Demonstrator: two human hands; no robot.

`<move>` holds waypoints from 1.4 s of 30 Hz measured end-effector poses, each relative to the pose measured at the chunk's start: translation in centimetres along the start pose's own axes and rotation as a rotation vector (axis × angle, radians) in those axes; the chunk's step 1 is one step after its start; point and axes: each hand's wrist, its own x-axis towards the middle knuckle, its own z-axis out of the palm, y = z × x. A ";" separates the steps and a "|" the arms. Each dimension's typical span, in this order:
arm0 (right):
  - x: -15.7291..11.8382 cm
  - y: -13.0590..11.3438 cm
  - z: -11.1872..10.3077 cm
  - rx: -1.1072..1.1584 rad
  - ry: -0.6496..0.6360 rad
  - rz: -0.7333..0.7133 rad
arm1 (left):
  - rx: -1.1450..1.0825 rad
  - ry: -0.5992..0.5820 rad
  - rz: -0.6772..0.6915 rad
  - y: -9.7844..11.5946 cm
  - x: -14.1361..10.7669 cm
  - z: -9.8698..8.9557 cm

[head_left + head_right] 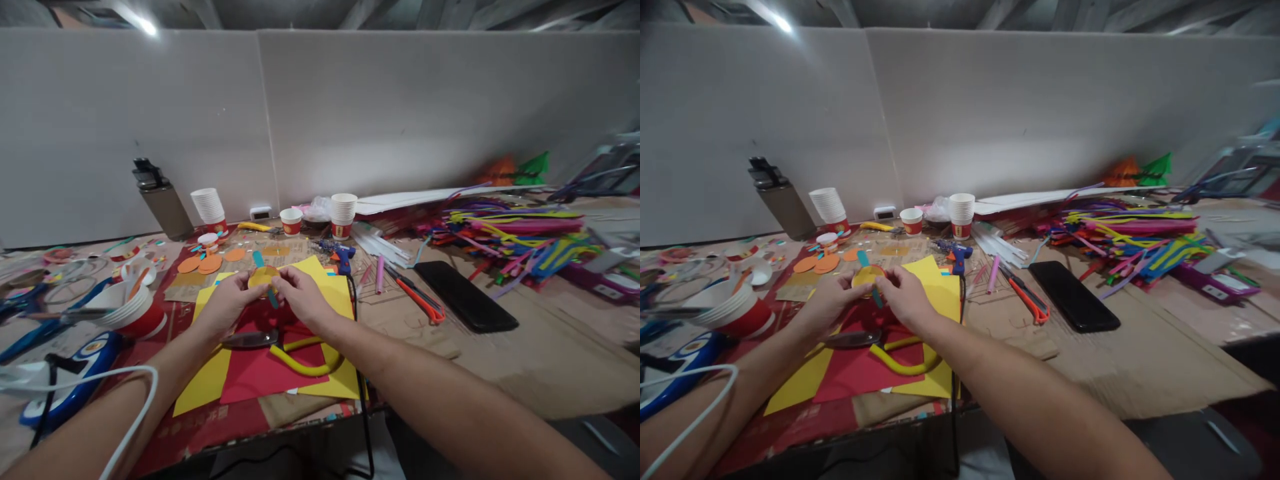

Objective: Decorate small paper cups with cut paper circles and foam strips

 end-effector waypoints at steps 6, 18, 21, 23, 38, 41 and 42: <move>-0.9 -0.6 -0.3 -0.011 -0.051 0.018 | 0.003 -0.037 -0.075 -0.1 0.1 -0.6; -1.3 -1.5 -0.6 -0.001 -0.031 0.058 | 0.264 -0.013 0.013 0.2 -0.2 -0.7; -1.0 -0.9 -0.6 -0.089 0.002 0.015 | 0.212 0.002 0.027 0.2 -0.3 -0.4; -0.8 -0.6 -0.6 -0.145 0.013 -0.026 | 0.148 -0.014 0.016 0.1 -0.3 -0.1; -0.3 -0.4 -1.1 -0.305 0.005 -0.132 | 0.304 -0.014 0.097 0.0 -0.3 -0.4; -0.3 -0.6 -1.3 -0.301 0.003 -0.135 | 0.381 0.019 0.107 0.5 -0.7 0.0; -0.3 -0.6 -1.4 -0.298 0.002 -0.132 | 0.381 0.038 0.101 0.6 -0.8 0.2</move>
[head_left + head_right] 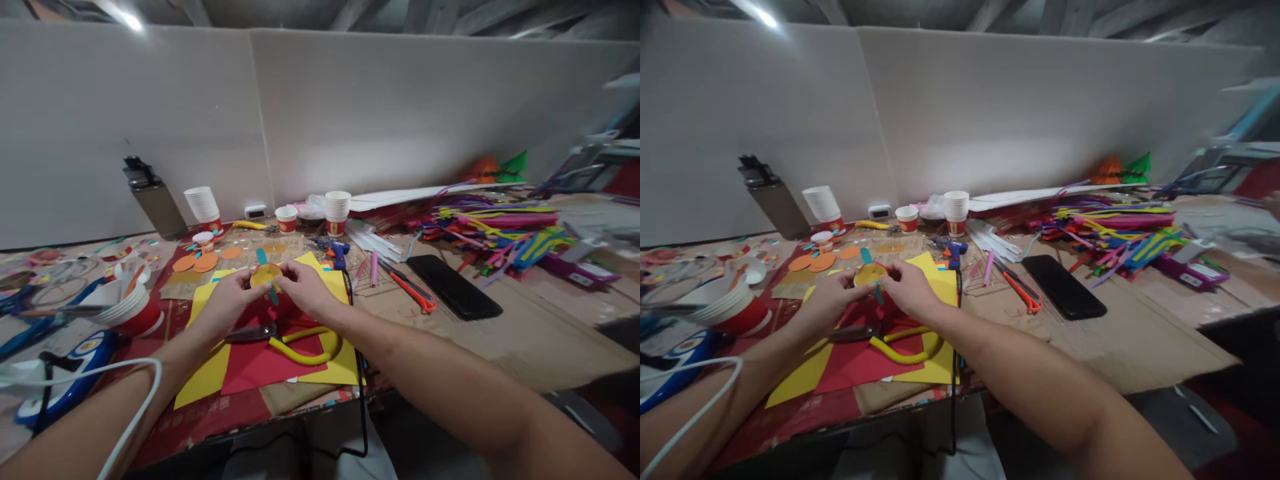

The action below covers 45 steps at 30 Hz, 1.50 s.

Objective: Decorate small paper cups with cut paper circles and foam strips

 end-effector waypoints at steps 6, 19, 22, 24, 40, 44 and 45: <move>0.3 0.1 0.1 0.059 0.007 0.039 | -0.243 -0.115 0.028 -0.4 0.2 0.4; 0.5 -0.1 0.2 0.053 -0.030 0.068 | 0.072 0.025 0.106 0.4 -0.3 0.1; 0.5 0.0 0.1 0.075 -0.038 0.064 | 0.029 0.005 0.138 0.3 -0.3 0.1; 0.5 0.2 0.2 0.076 -0.038 0.068 | -0.026 -0.028 0.137 0.1 -0.1 0.0; 0.6 -0.1 0.0 0.117 -0.027 0.025 | -0.251 -0.077 0.024 -0.7 0.0 0.4; 0.6 -0.3 -0.3 0.132 -0.026 0.023 | -0.233 -0.070 0.020 -0.4 -0.2 0.3; 0.6 -0.4 -0.3 0.123 -0.024 0.028 | -0.235 -0.067 0.021 -0.3 -0.2 0.3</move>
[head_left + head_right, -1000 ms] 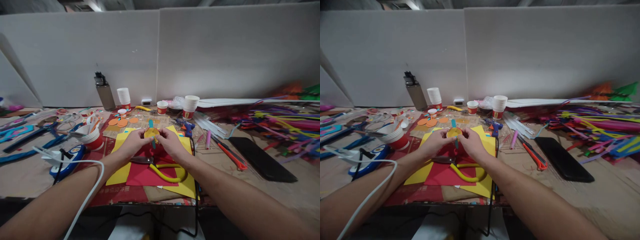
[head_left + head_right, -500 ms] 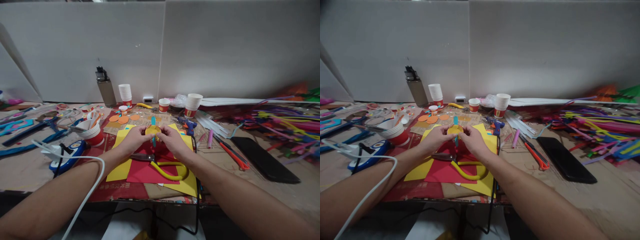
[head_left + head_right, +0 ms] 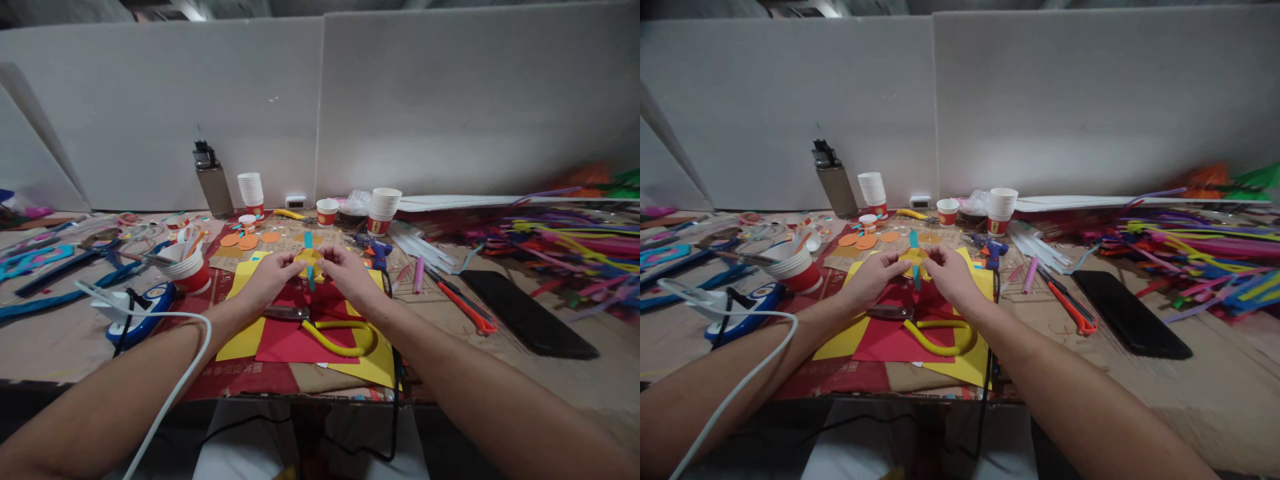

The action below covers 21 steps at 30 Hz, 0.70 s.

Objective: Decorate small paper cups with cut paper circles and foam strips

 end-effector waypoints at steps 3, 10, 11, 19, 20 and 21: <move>0.0 -0.1 -0.2 -0.016 0.012 0.016 | -0.034 -0.003 0.012 0.0 0.1 0.0; 0.2 0.2 -0.1 0.035 0.026 0.042 | -0.206 0.013 0.028 -0.5 0.5 0.1; 0.2 0.3 -0.1 0.035 0.030 0.044 | -0.200 -0.008 0.022 -0.6 0.4 0.1; 0.1 0.4 -0.5 -0.117 0.070 -0.089 | -0.080 -0.097 0.033 -0.1 -0.1 0.3; 0.1 0.3 -0.5 -0.115 0.057 -0.089 | -0.065 -0.103 0.042 -0.1 -0.1 0.3; 0.1 0.3 -0.5 -0.118 0.050 -0.093 | -0.056 -0.105 0.056 -0.1 -0.1 0.3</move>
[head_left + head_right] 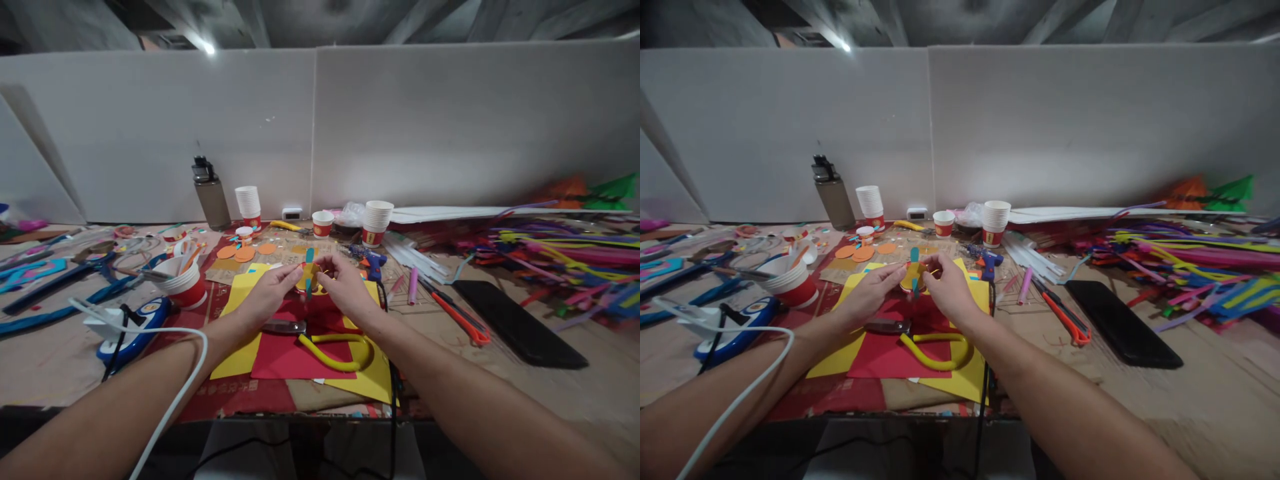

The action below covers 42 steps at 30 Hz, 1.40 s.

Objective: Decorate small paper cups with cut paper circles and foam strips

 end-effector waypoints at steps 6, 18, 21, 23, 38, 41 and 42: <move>0.0 0.6 0.3 -0.008 0.009 -0.033 | 0.022 0.017 0.029 0.2 -0.2 0.2; -0.7 -0.5 0.7 0.007 -0.028 0.024 | -0.126 0.159 0.059 0.0 0.4 0.6; -0.8 -0.4 0.9 0.004 -0.038 0.003 | -0.309 0.189 0.021 0.0 0.5 1.1; -0.7 -0.6 0.8 0.009 -0.048 -0.008 | -0.350 0.206 0.005 0.2 0.5 1.1; 0.1 -1.5 -13.3 -0.780 0.375 0.018 | -0.423 0.327 -0.145 0.9 0.9 -0.7; -0.6 -0.9 -14.3 -1.080 0.129 0.020 | -0.453 0.307 -0.148 0.9 0.9 -0.7; -0.7 -0.7 -14.4 -1.168 0.025 0.023 | -0.466 0.293 -0.142 0.9 0.9 -0.7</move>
